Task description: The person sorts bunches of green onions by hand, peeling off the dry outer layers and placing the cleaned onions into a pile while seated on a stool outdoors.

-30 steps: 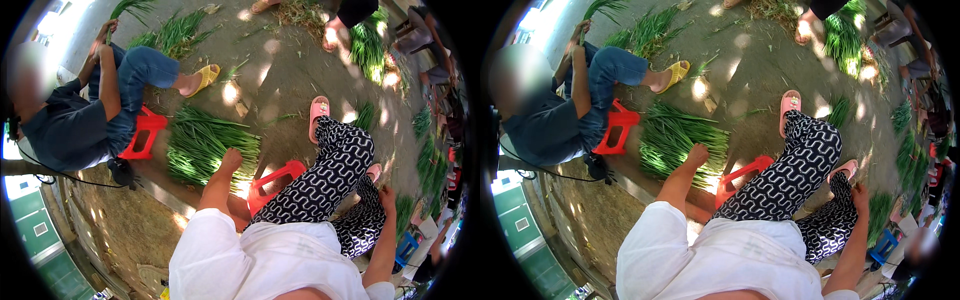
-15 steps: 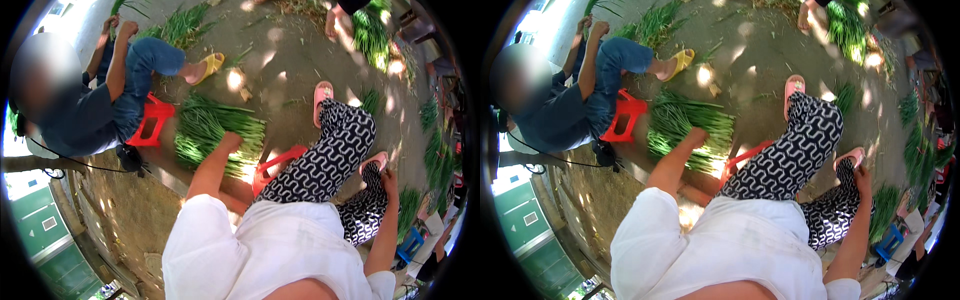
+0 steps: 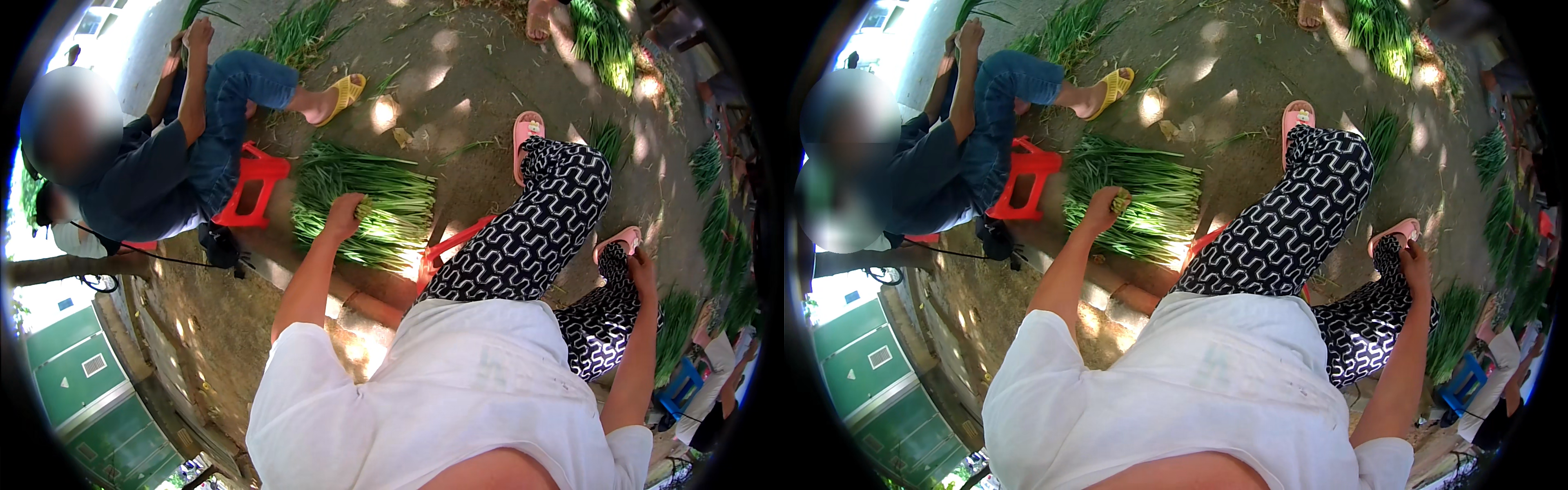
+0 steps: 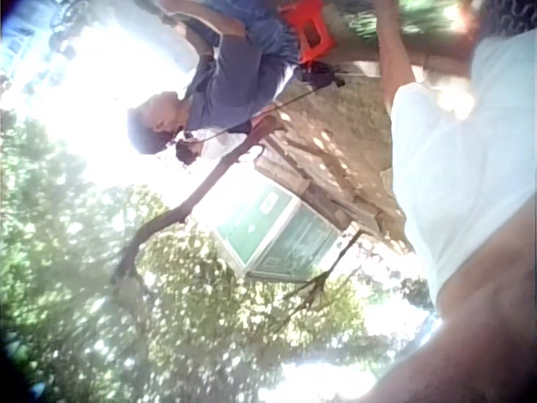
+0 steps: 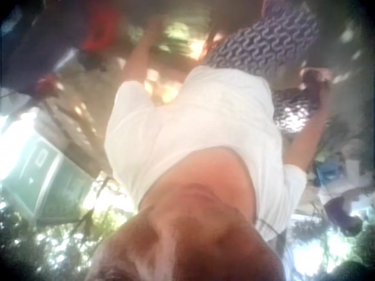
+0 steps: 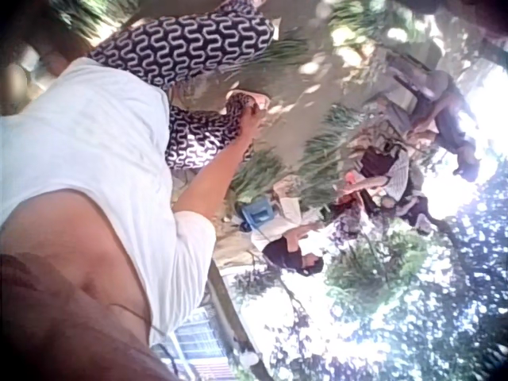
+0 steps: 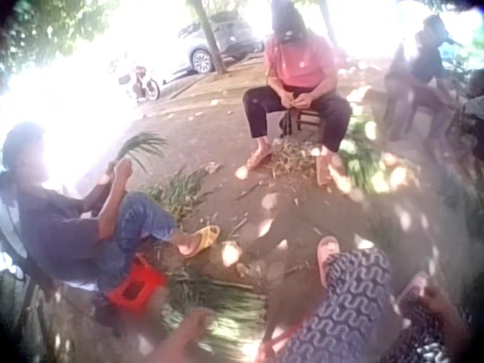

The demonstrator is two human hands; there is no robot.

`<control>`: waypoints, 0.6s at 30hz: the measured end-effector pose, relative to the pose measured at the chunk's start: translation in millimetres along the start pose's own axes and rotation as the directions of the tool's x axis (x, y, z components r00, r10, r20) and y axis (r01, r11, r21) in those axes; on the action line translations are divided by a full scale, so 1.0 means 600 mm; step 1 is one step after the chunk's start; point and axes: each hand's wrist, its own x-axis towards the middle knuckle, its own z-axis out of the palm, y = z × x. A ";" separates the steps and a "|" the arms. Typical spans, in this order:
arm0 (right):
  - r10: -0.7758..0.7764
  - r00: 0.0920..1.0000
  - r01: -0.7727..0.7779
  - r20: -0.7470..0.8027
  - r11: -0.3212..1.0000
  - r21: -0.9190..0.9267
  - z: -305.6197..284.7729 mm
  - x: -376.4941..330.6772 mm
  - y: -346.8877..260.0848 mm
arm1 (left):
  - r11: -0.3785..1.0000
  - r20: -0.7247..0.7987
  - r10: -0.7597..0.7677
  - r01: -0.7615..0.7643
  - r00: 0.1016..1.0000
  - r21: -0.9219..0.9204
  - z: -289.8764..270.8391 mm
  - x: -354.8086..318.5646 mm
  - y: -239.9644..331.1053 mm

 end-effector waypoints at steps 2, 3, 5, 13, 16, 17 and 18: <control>0.009 1.000 -0.009 0.005 1.000 0.007 0.002 -0.002 -0.009 | 0.997 -0.044 0.022 -0.025 0.999 -0.076 -0.031 -0.009 0.040; 0.012 1.000 -0.012 0.006 1.000 0.010 0.002 -0.003 -0.010 | 0.997 -0.030 0.029 -0.031 0.999 -0.067 -0.047 -0.011 0.057; -0.009 1.000 0.009 0.015 0.999 0.034 0.001 0.004 -0.001 | 0.996 -0.026 0.040 -0.042 0.999 -0.079 -0.067 -0.012 0.080; -0.076 0.997 0.076 0.016 0.997 -0.021 -0.001 0.012 0.015 | 0.994 -0.039 0.105 -0.105 0.994 0.008 -0.118 -0.001 0.161; -0.033 0.998 0.034 0.045 0.999 -0.007 0.001 0.009 -0.003 | 0.999 0.020 -0.032 0.032 0.999 -0.009 -0.151 -0.005 0.176; -0.025 0.999 0.025 0.046 1.000 -0.006 -0.002 0.005 -0.006 | 0.993 0.059 -0.118 0.119 0.991 -0.018 -0.177 0.000 0.206; -0.020 0.999 0.020 0.050 1.000 -0.004 0.000 0.004 -0.008 | 0.978 0.094 -0.204 0.207 0.974 -0.022 -0.199 0.002 0.227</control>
